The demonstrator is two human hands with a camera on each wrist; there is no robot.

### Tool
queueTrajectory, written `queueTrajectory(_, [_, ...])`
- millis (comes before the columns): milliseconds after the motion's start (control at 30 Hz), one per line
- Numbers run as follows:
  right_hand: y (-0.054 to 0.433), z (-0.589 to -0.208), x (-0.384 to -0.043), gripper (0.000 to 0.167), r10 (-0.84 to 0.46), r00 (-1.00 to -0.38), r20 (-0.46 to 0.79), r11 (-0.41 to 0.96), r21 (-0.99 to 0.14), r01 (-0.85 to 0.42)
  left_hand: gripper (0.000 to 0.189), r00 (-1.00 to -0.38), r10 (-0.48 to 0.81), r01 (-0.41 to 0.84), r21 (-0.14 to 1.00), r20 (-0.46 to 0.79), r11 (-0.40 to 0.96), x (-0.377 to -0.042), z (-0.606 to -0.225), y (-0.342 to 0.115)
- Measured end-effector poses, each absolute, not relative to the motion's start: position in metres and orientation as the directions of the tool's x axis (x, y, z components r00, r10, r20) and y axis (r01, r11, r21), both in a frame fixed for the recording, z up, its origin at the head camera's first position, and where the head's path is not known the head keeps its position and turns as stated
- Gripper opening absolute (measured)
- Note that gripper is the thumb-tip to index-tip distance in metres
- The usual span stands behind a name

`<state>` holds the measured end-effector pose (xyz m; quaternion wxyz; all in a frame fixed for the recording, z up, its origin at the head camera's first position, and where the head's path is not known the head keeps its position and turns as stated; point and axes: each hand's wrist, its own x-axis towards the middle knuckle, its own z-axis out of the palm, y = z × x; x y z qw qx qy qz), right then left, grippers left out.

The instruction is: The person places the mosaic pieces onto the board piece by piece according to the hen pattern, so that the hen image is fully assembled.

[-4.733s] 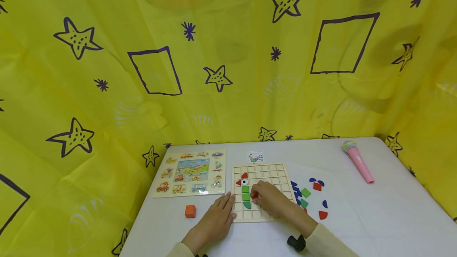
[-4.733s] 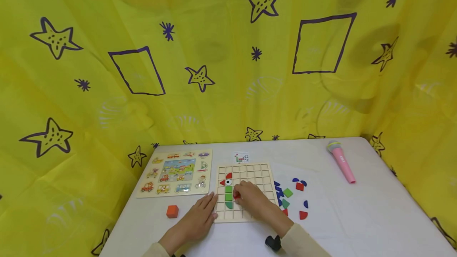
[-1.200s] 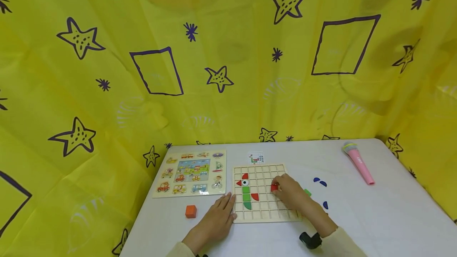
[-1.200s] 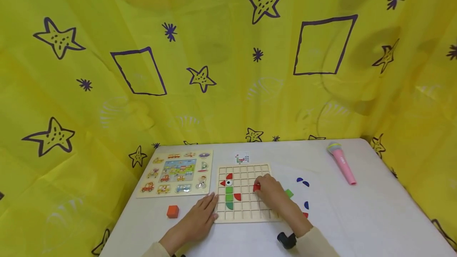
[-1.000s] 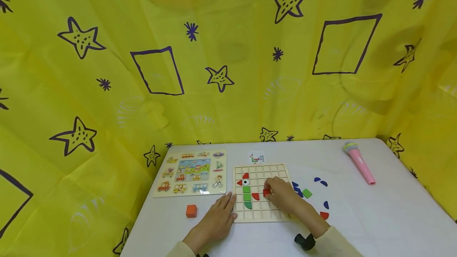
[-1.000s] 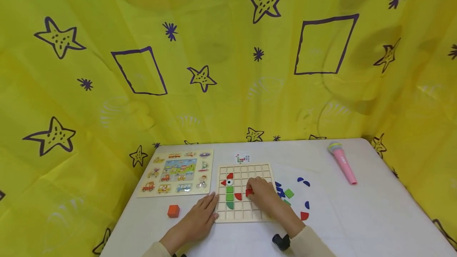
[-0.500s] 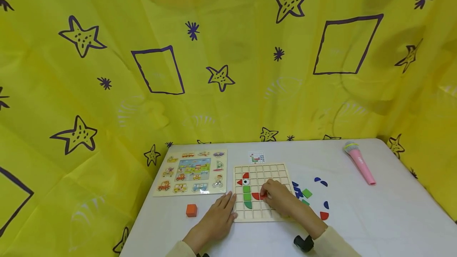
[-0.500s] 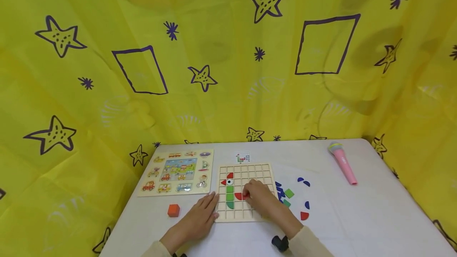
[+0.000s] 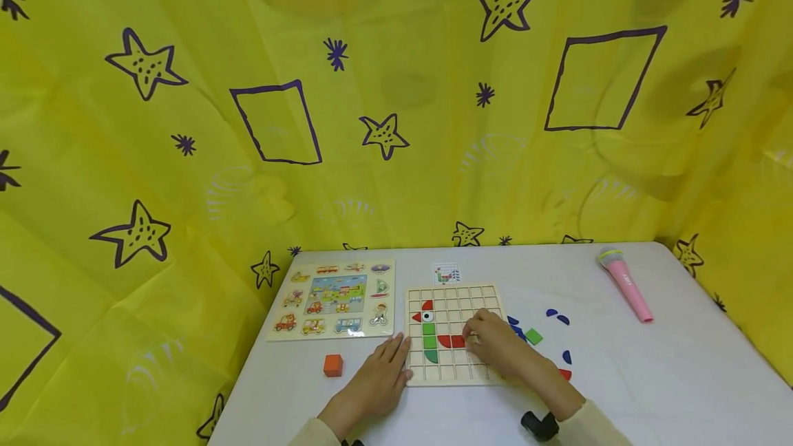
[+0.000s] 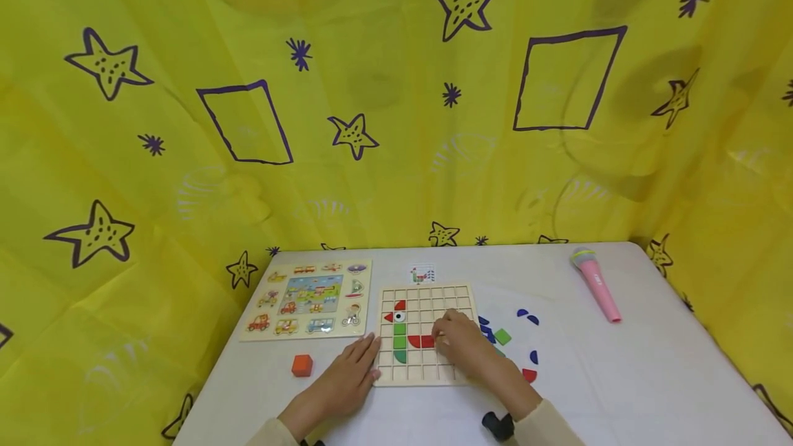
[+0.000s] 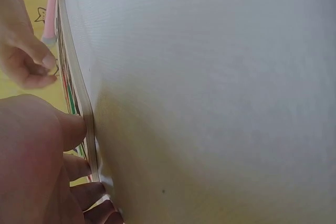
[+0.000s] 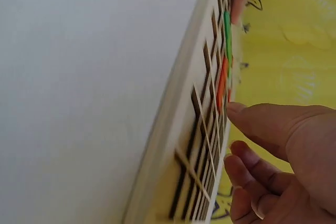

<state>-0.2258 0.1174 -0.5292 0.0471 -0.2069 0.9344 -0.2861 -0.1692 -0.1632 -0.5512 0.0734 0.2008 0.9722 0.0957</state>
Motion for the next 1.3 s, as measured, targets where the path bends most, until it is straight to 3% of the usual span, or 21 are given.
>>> queueTrajectory(633, [0.253, -0.538, -0.19, 0.027, -0.274, -0.958, -0.089, 0.84, -0.507, -0.193, 0.066, -0.912, 0.392, 0.36, 0.218, -0.125, 0.907, -0.167, -0.553, -0.161])
queueTrajectory(1300, [0.259, -0.549, -0.175, 0.019, -0.233, -0.971, -0.047, 0.811, -0.56, -0.167, 0.065, -0.914, 0.389, 0.36, 0.213, -0.113, 0.908, -0.167, -0.551, -0.161])
